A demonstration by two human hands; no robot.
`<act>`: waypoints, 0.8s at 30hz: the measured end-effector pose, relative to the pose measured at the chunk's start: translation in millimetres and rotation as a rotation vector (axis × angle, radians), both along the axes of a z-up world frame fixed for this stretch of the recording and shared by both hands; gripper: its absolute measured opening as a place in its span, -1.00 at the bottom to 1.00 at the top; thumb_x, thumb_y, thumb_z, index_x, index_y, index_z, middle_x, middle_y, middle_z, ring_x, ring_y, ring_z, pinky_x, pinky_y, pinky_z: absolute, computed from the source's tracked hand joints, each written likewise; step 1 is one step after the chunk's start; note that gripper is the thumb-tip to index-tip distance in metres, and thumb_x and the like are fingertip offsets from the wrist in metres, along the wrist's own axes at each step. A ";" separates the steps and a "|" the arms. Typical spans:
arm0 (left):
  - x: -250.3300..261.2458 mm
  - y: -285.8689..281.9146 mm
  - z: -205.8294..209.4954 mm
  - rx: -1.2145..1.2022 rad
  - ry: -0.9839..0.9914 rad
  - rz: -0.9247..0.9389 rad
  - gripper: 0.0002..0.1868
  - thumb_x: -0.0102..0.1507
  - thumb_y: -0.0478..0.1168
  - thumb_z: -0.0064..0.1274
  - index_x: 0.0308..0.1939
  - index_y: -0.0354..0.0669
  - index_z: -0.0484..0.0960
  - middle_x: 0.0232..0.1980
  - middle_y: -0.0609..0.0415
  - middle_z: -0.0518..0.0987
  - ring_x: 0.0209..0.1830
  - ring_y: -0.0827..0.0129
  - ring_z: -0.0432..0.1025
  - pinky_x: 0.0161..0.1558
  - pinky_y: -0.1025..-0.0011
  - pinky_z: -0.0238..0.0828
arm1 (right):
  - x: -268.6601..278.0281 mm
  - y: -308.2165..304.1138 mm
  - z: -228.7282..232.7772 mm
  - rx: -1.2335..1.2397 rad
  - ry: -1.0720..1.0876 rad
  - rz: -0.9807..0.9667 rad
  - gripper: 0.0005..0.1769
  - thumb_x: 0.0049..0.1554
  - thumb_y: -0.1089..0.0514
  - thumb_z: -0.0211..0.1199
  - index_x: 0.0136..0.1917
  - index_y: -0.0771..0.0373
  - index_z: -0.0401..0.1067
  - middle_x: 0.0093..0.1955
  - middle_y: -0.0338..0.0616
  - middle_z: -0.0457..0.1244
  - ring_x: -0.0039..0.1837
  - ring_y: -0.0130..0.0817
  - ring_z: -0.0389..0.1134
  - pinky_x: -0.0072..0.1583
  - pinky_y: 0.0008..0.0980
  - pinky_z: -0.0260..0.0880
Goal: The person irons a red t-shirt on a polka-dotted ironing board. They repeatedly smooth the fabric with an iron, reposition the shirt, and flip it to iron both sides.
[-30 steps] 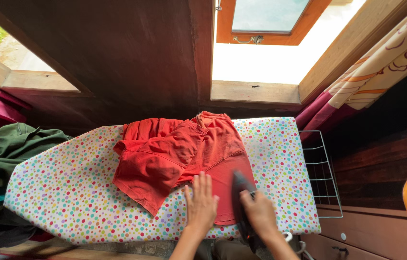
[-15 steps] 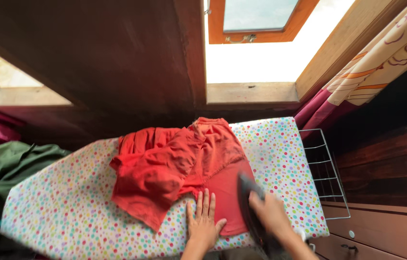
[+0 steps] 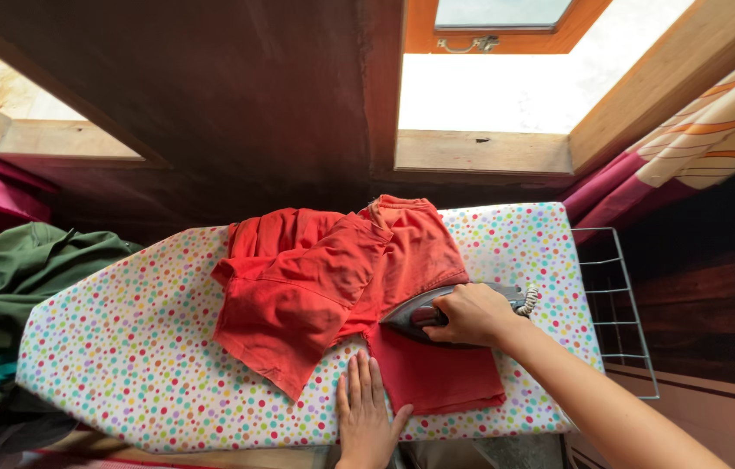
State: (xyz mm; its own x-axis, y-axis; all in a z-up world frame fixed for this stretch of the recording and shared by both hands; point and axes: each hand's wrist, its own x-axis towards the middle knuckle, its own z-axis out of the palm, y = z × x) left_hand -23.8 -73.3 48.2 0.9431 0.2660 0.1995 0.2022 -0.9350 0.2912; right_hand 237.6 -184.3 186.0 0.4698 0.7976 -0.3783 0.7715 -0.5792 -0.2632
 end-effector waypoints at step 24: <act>49.3 23.2 46.0 -0.518 0.044 0.162 -0.26 0.32 0.09 -0.03 0.46 -0.25 0.17 0.44 -0.21 0.23 0.45 -0.08 0.11 0.41 0.01 -0.03 | -51.3 0.0 3.0 -0.121 0.152 -0.264 -0.43 -0.08 -0.36 0.27 -0.23 0.19 0.62 -0.20 0.16 0.39 -0.09 0.10 0.47 0.05 -0.02 0.50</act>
